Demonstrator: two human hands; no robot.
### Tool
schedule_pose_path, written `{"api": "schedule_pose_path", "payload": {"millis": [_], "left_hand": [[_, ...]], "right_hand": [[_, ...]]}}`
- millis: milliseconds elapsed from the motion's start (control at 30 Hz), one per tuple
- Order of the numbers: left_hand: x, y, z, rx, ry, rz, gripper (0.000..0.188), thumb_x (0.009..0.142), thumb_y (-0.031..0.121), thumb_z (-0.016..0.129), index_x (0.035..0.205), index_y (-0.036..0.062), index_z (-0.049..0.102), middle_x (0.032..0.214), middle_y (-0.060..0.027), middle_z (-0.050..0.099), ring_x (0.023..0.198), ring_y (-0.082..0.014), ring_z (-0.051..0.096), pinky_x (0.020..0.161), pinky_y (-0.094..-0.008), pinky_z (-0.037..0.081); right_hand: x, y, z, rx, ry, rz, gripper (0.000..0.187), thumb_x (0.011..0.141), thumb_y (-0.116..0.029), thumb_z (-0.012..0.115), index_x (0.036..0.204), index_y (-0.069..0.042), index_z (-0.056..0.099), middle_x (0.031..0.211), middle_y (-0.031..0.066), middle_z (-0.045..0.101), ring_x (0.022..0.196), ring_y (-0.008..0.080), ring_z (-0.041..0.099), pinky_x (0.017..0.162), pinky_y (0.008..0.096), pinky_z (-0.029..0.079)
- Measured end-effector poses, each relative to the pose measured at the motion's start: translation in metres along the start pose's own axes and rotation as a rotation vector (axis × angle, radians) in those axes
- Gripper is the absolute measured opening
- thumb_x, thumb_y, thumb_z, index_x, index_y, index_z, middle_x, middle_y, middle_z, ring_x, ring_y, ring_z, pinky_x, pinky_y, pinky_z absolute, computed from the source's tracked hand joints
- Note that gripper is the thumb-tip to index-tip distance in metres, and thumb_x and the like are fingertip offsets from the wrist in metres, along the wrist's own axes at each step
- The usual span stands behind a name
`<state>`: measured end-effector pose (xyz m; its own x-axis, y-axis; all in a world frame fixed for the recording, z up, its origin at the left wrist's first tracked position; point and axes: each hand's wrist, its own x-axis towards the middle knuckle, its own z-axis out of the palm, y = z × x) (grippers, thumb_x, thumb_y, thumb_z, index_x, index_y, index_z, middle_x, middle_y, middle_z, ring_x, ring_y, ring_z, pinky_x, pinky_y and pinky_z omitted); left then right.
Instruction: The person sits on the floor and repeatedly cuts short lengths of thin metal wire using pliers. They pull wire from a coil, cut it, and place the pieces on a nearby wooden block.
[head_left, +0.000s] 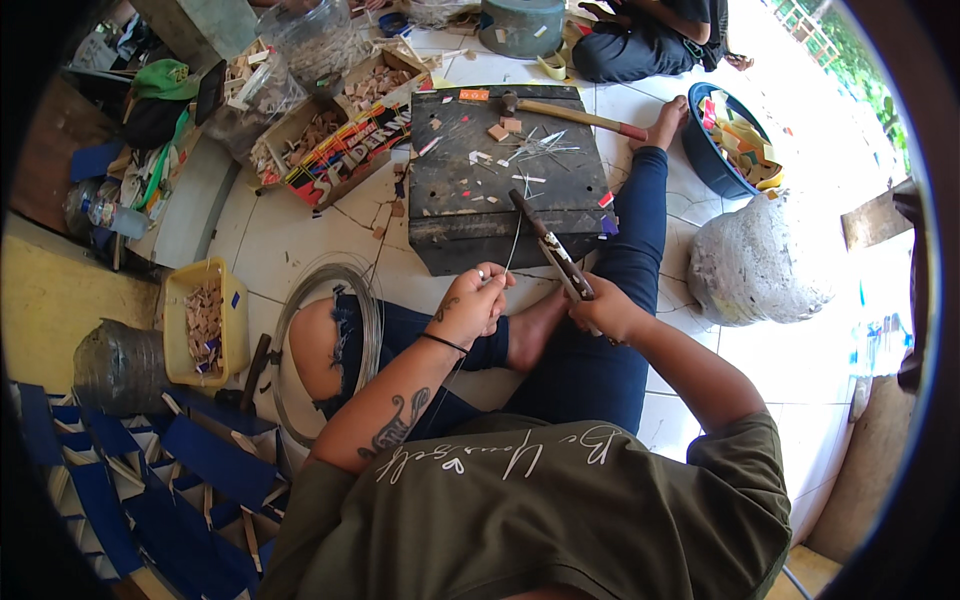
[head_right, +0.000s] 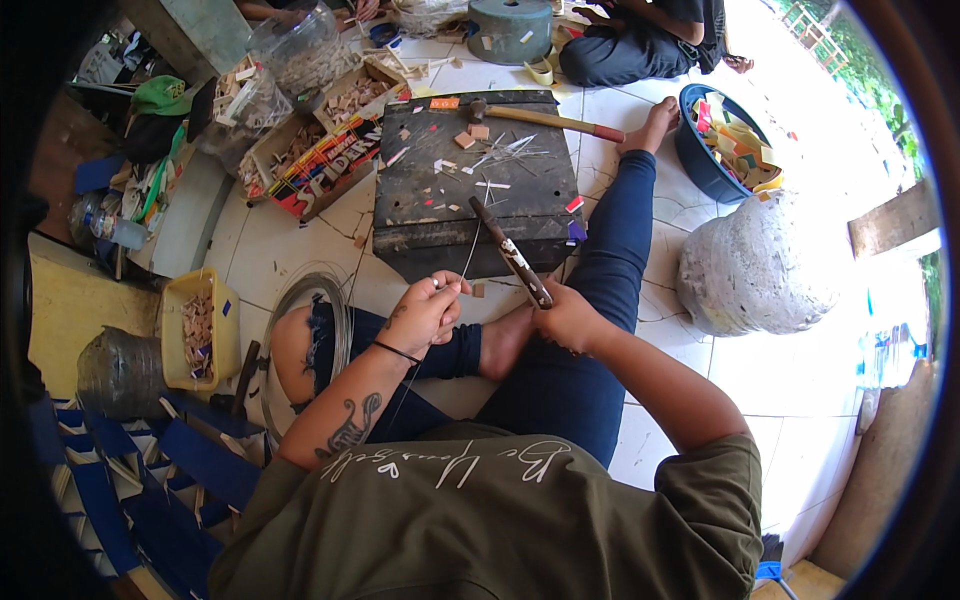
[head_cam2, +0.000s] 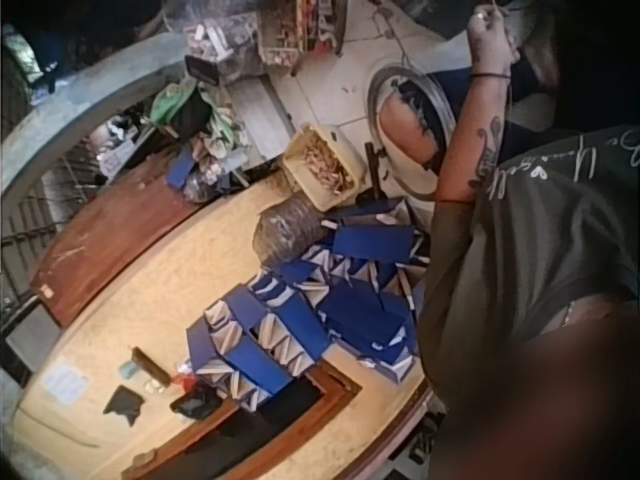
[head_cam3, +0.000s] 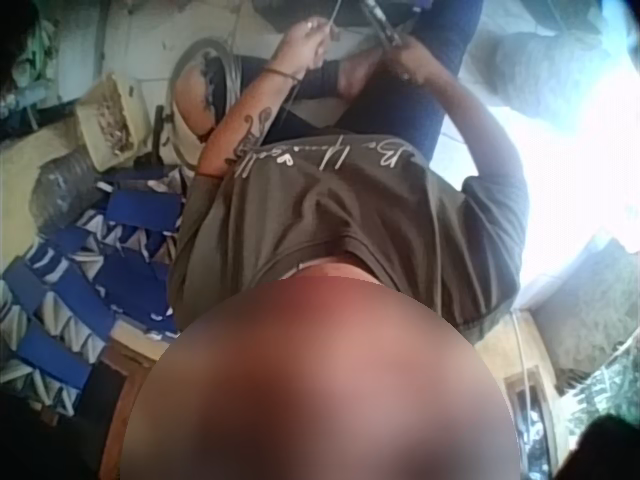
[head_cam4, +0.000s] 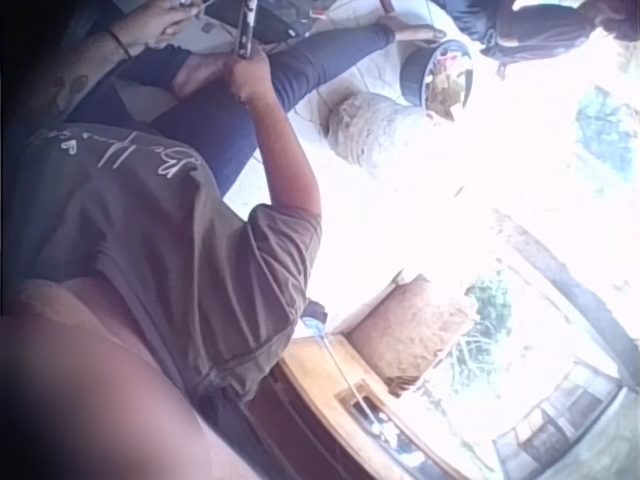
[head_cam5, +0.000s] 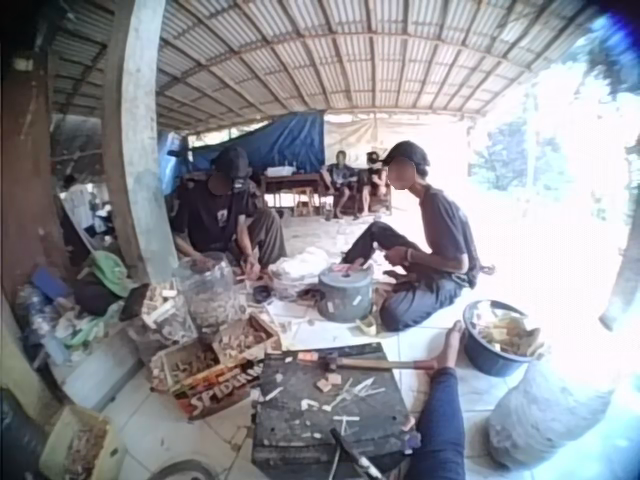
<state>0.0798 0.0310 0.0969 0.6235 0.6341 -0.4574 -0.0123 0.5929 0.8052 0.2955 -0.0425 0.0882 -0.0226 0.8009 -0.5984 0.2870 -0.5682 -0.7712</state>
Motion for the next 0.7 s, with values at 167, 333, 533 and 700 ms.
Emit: {"api": "schedule_pose_path", "payload": {"millis": [167,333,533,700], "left_hand": [[-0.001,0.000,-0.002,-0.020,0.015,0.000,0.016,0.093,0.016,0.037,0.090,0.0038,0.047,0.052,0.0032,0.035,0.036,-0.0036,0.025,0.033,-0.0190,0.022],[0.001,0.009,-0.007,-0.077,0.031,0.035,0.015,0.093,0.016,0.039,0.089,0.0047,0.048,0.054,0.0024,0.038,0.038,-0.0035,0.026,0.033,-0.0190,0.023],[0.007,0.027,-0.009,-0.067,0.042,0.117,0.014,0.093,0.017,0.039,0.090,0.0055,0.047,0.055,0.0016,0.040,0.039,-0.0039,0.027,0.035,-0.0188,0.022],[0.010,0.031,-0.006,-0.033,0.033,0.119,0.015,0.094,0.017,0.037,0.092,0.0054,0.047,0.052,0.0023,0.036,0.036,-0.0046,0.023,0.034,-0.0198,0.021]], "right_hand": [[-0.003,-0.013,-0.007,-0.652,0.385,-0.259,0.032,0.072,-0.013,0.055,0.100,0.000,0.046,0.073,0.0116,0.055,0.072,0.0239,0.057,0.069,0.0352,0.045],[-0.005,-0.027,-0.023,-0.163,0.003,-0.236,0.050,0.069,-0.008,0.052,0.117,0.000,0.041,0.094,0.0124,0.056,0.089,0.0215,0.055,0.077,0.0327,0.043],[-0.018,-0.030,-0.014,0.303,-0.319,-0.164,0.077,0.064,-0.001,0.049,0.137,-0.003,0.024,0.123,0.0108,0.045,0.103,0.0180,0.048,0.085,0.0279,0.041],[-0.022,-0.033,-0.004,0.224,-0.279,-0.195,0.066,0.067,-0.003,0.049,0.131,-0.002,0.034,0.106,0.0096,0.051,0.090,0.0155,0.051,0.081,0.0263,0.042]]}}
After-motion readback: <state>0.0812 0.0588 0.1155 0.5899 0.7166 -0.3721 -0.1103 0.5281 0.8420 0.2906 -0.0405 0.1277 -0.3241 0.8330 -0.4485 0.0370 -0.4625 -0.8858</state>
